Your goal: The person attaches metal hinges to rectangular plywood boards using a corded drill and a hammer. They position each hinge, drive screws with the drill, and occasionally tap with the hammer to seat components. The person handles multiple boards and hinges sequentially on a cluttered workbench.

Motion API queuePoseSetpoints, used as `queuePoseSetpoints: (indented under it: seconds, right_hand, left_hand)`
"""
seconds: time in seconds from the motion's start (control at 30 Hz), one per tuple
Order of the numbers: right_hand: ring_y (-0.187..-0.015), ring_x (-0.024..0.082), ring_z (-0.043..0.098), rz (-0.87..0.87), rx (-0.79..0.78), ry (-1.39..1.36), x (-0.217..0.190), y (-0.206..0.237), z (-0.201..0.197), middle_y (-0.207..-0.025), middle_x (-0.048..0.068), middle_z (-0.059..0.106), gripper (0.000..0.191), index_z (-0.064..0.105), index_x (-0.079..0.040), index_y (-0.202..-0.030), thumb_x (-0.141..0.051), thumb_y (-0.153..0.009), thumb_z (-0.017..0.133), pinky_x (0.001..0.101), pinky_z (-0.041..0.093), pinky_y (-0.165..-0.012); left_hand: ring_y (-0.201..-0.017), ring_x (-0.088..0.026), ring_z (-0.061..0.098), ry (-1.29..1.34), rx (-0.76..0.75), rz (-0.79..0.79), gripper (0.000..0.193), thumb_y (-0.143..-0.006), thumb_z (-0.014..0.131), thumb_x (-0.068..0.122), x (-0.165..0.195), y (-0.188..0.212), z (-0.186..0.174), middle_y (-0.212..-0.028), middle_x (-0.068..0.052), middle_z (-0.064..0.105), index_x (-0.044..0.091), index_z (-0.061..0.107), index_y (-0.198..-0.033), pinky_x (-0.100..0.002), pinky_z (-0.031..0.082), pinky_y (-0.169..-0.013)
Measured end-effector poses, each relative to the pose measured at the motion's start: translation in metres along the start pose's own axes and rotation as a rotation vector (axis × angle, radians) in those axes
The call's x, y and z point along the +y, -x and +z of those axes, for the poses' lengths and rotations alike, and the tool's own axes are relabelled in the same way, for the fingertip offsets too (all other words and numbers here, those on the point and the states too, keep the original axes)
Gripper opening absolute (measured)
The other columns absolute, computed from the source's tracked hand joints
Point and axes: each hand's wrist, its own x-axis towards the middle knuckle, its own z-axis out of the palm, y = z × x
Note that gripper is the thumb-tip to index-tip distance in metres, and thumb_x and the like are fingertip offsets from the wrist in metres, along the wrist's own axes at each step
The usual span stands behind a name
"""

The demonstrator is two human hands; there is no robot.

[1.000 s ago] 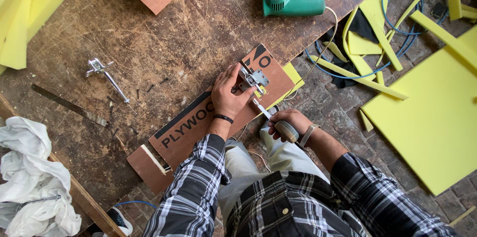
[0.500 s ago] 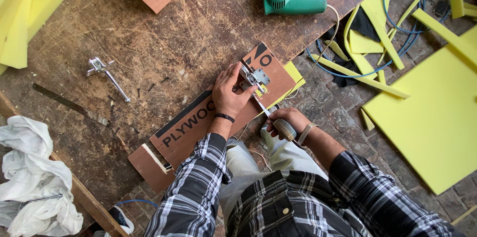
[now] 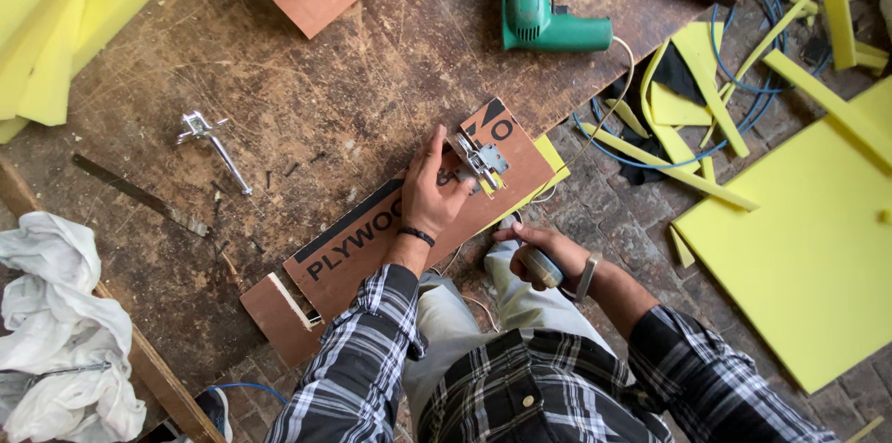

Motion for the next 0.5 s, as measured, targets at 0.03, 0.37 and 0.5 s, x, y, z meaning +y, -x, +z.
queuePoseSetpoints:
  seconds: [0.03, 0.37, 0.5]
  right_hand:
    - [-0.049, 0.017, 0.058, 0.014, -0.020, -0.015, 0.000, 0.005, 0.004, -0.063, 0.010, 0.065, 0.056, 0.062, -0.012, -0.133, -0.052, -0.096, 0.051, 0.0297, 0.044, -0.042]
    - [-0.096, 0.016, 0.059, -0.473, 0.063, 0.362, -0.043, -0.026, 0.105, -0.103, 0.010, 0.062, 0.055, 0.048, -0.008, -0.148, -0.038, -0.102, 0.057, 0.0302, 0.049, -0.084]
    - [-0.118, 0.022, 0.057, -0.701, 0.092, 0.606, -0.057, -0.063, 0.162, -0.122, 0.012, 0.058, 0.057, 0.040, -0.004, -0.150, -0.034, -0.105, 0.059, 0.0339, 0.047, -0.098]
  left_hand:
    - [-0.137, -0.040, 0.053, -0.030, 0.015, 0.014, 0.082, -0.083, 0.079, 0.020, -0.001, 0.006, -0.004, -0.148, -0.024, 0.056, 0.000, 0.044, -0.154, -0.049, 0.043, -0.114]
    - [-0.086, -0.012, 0.068, 1.047, -0.182, -1.130, 0.055, -0.100, 0.055, 0.055, 0.039, 0.109, -0.039, -0.110, -0.002, 0.071, 0.014, 0.063, -0.136, -0.028, 0.057, -0.075]
    - [-0.086, -0.019, 0.072, 1.152, -0.001, -1.037, 0.056, -0.094, 0.064, 0.048, 0.039, 0.106, -0.079, -0.110, -0.007, 0.071, 0.008, 0.061, -0.133, -0.034, 0.061, -0.075]
